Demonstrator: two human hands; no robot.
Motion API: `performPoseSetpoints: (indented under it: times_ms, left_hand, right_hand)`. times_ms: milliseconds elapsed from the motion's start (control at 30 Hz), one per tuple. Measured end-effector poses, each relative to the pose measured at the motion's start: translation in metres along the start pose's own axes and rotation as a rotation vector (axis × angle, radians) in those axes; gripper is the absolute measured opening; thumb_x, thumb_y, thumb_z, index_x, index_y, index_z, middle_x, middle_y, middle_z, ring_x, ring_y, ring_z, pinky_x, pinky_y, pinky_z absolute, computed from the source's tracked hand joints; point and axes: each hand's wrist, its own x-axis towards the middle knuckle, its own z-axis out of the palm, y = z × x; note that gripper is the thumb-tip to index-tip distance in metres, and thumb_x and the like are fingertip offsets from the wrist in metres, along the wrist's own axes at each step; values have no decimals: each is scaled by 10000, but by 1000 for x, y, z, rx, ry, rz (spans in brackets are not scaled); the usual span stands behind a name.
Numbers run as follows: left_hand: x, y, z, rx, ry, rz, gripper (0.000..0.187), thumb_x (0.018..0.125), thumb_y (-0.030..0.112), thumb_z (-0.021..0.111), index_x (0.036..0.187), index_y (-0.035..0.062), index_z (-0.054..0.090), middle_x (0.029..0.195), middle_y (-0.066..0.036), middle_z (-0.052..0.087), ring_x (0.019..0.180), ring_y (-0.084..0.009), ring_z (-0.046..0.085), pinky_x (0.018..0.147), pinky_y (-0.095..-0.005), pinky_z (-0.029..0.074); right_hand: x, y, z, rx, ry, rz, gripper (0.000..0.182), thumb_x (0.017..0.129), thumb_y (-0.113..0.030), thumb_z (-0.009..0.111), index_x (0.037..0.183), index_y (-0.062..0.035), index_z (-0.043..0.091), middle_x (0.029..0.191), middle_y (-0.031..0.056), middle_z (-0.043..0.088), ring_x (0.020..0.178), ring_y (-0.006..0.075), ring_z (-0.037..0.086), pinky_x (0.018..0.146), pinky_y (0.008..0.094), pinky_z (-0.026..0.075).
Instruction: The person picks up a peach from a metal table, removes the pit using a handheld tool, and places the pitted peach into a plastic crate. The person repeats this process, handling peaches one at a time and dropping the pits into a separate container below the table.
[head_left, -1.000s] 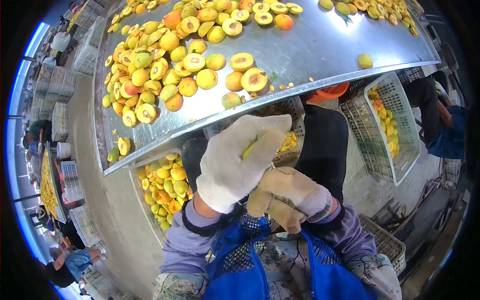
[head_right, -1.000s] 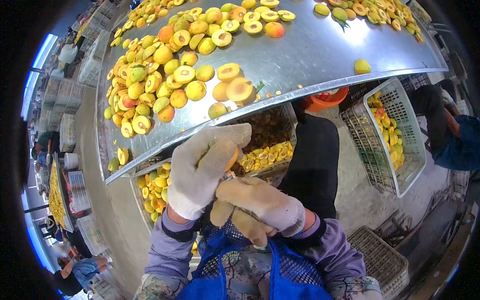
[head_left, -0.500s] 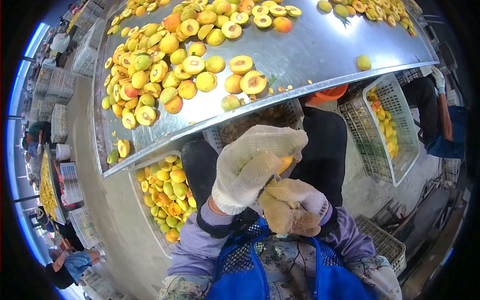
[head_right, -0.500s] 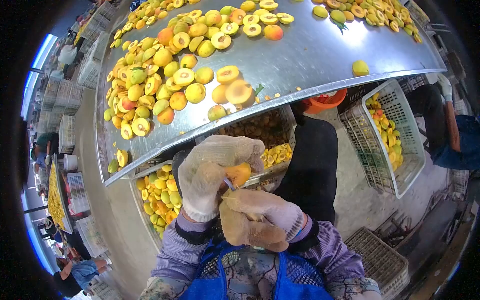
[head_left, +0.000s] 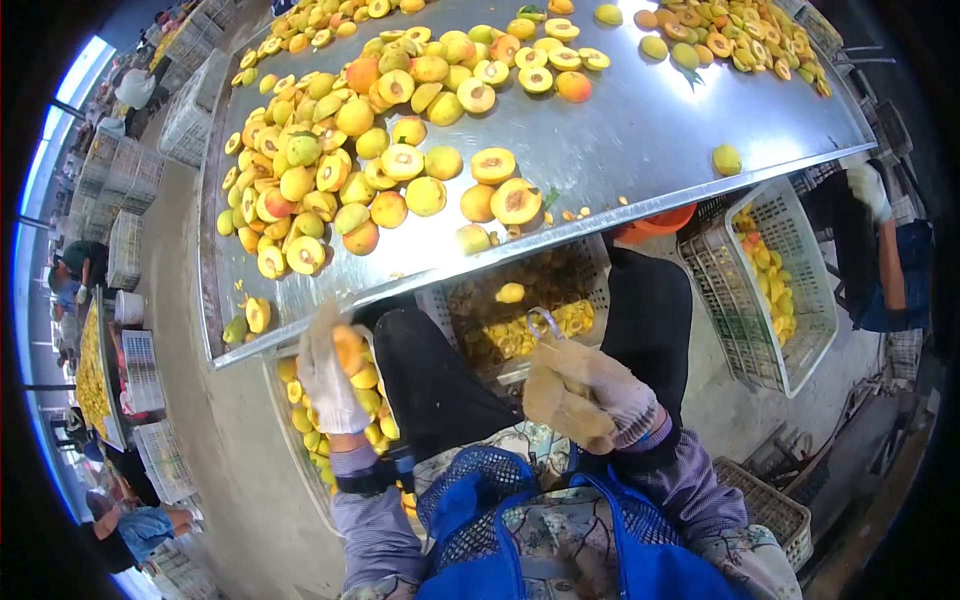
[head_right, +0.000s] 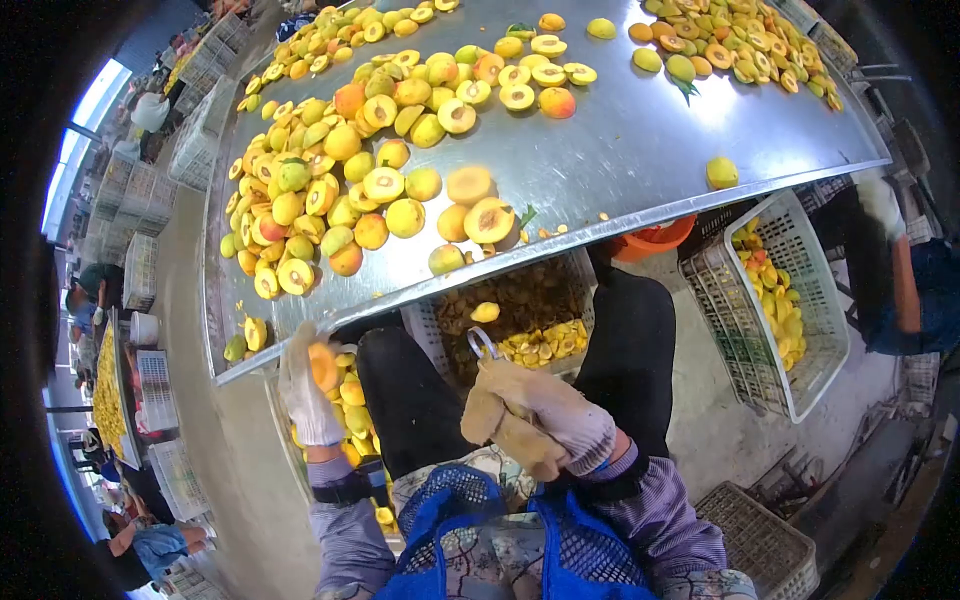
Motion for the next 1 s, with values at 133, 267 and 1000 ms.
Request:
performPoseSetpoints:
  times_ms: [133, 267, 1000]
  left_hand:
    - [9, -16, -14, 320, -116, -374, 464, 875, 237, 632, 1246, -39, 593, 1258, -171, 613, 1195, -290, 560, 1033, -373, 406]
    - [44, 66, 50, -230, -269, -299, 433, 918, 246, 613, 1228, -55, 596, 1268, -179, 613, 1185, -242, 570, 1029, -316, 406]
    - [42, 155, 98, -1169, -573, -573, 632, 987, 509, 426, 1337, -15, 467, 1239, -194, 584, 989, -262, 618, 798, -355, 535]
  right_hand:
    - [11, -14, 2, -373, -216, 113, 486, 1034, -390, 379, 872, -6, 629, 450, 4, 486, 319, 85, 416, 319, 201, 298]
    - [15, -18, 11, -483, -239, 200, 482, 1025, -395, 394, 864, -2, 623, 454, 19, 506, 321, 90, 427, 319, 210, 282]
    - [19, -21, 15, -789, 20, -52, 382, 905, -407, 608, 1010, -39, 609, 735, 55, 657, 672, 141, 645, 626, 287, 485]
